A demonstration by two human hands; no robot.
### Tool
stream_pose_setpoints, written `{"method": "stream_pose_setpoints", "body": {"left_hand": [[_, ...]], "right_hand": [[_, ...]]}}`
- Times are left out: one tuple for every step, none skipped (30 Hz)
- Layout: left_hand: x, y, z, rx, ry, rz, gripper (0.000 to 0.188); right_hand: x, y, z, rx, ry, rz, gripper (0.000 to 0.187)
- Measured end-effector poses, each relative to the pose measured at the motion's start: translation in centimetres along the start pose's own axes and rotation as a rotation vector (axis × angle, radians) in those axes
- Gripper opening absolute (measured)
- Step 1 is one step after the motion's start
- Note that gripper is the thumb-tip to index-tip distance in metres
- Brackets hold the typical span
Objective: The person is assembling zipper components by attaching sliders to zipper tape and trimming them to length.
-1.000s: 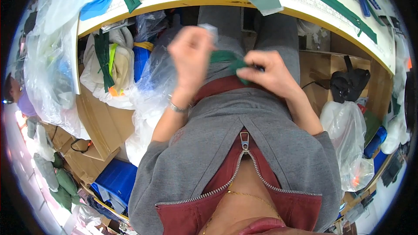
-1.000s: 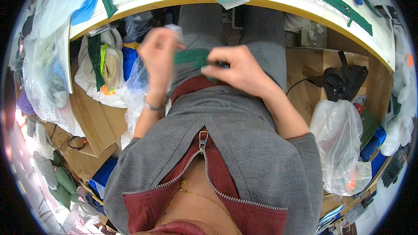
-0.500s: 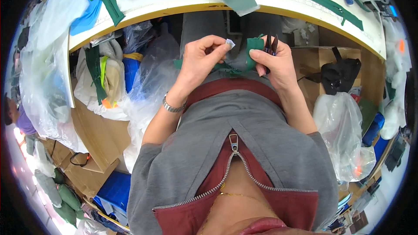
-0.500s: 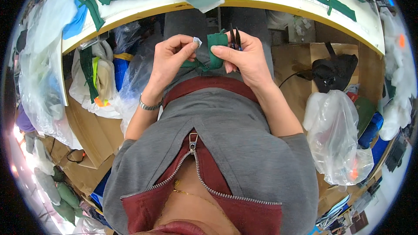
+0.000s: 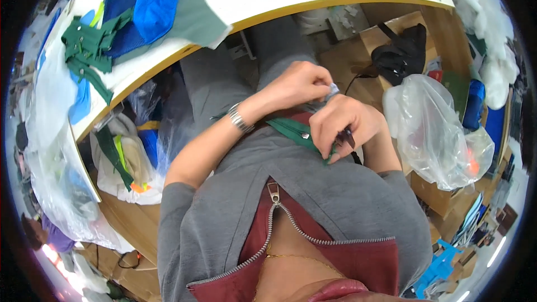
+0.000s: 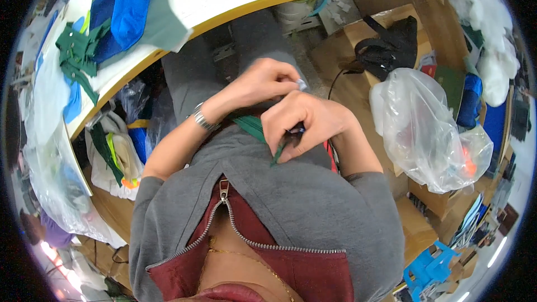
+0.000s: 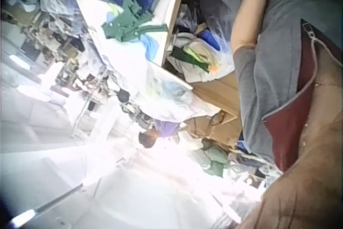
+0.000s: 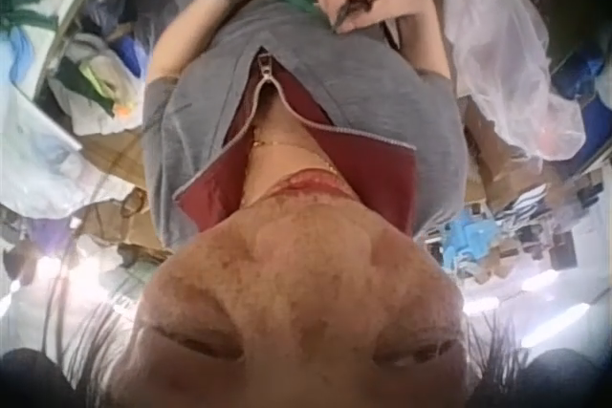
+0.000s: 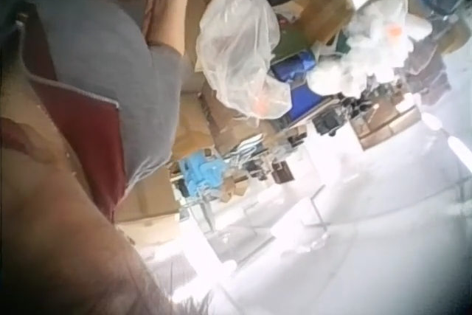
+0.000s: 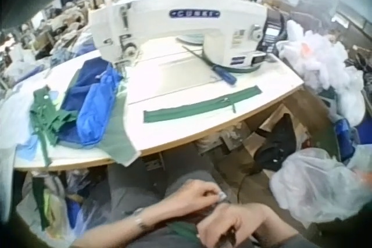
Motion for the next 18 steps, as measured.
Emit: {"method": "stream_pose_setpoints", "body": {"left_hand": [[2.0, 1.1, 0.1, -0.058, 0.026, 0.049, 0.015], [3.5, 1.8, -0.1, -0.117, 0.048, 0.089, 0.015], [5.0, 1.6, 0.0, -0.436, 0.038, 0.075, 0.02], [5.6, 0.6, -0.3, -0.466, -0.003, 0.001, 0.027], [5.1, 0.4, -1.7, -0.47, -0.044, 0.0, 0.028], [4.6, 0.4, -2.1, -0.49, -0.058, 0.052, 0.028], [3.6, 0.2, -2.3, -0.51, -0.072, 0.095, 0.028], [2.6, 0.0, -2.3, -0.465, -0.126, 0.093, 0.031], [1.8, 0.0, -2.4, -0.461, -0.126, 0.098, 0.031], [0.7, -0.3, -2.4, -0.485, -0.107, 0.068, 0.03], [0.0, -0.4, -2.4, -0.509, -0.087, 0.034, 0.03], [-0.3, -0.5, -2.4, -0.52, -0.046, -0.017, 0.025], [-0.6, -0.9, -2.0, -0.497, -0.032, -0.069, 0.022], [-0.9, -1.4, -1.7, -0.474, -0.017, -0.125, 0.02], [-1.3, -1.4, -1.4, -0.428, -0.068, -0.131, 0.017], [-1.4, -1.6, -1.3, -0.447, -0.086, -0.163, 0.016], [-1.5, -1.6, -1.5, -0.411, -0.097, -0.15, 0.016], [-1.4, -1.6, -1.4, -0.437, -0.077, -0.144, 0.016]], "right_hand": [[-0.5, -0.2, 0.7, -0.038, 0.026, 0.011, 0.015], [-1.4, -1.0, 1.1, -0.083, 0.009, -0.111, 0.016], [-2.4, -1.5, 1.2, -0.125, -0.008, -0.231, 0.016], [-3.8, -3.0, 1.1, -0.203, -0.018, -0.498, 0.014], [-6.4, -4.3, 0.3, -0.144, 0.159, -0.839, 0.013], [-8.5, -5.5, -0.2, -0.159, 0.178, -1.155, 0.015], [-8.7, -6.1, -0.1, -0.236, 0.134, -1.235, 0.013], [-9.0, -7.0, 0.1, -0.317, 0.09, -1.317, 0.011], [-8.8, -7.5, 0.4, -0.366, 0.094, -1.344, 0.013], [-8.7, -7.9, 0.2, -0.361, 0.093, -1.343, 0.013], [-8.6, -8.3, 0.0, -0.382, 0.126, -1.318, 0.013], [-8.3, -8.7, -0.3, -0.402, 0.159, -1.29, 0.014], [-7.5, -9.1, -0.4, -0.425, 0.159, -1.25, 0.012], [-7.1, -9.2, -0.4, -0.413, 0.153, -1.229, 0.012], [-7.3, -9.2, -0.2, -0.469, 0.205, -1.243, 0.013], [-7.2, -9.4, -0.3, -0.525, 0.247, -1.246, 0.014], [-7.2, -9.5, -0.1, -0.546, 0.277, -1.253, 0.016], [-7.3, -9.7, -0.2, -0.535, 0.282, -1.247, 0.015]]}}
Point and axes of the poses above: each hand's wrist, its own x-axis towards the middle knuckle, its own y-axis out of the palm, z = x × y, the point moved 7 cm from there along x, towards the middle knuckle, and after that the axes turned 13 degrees about -y, right-handed, at the moved point
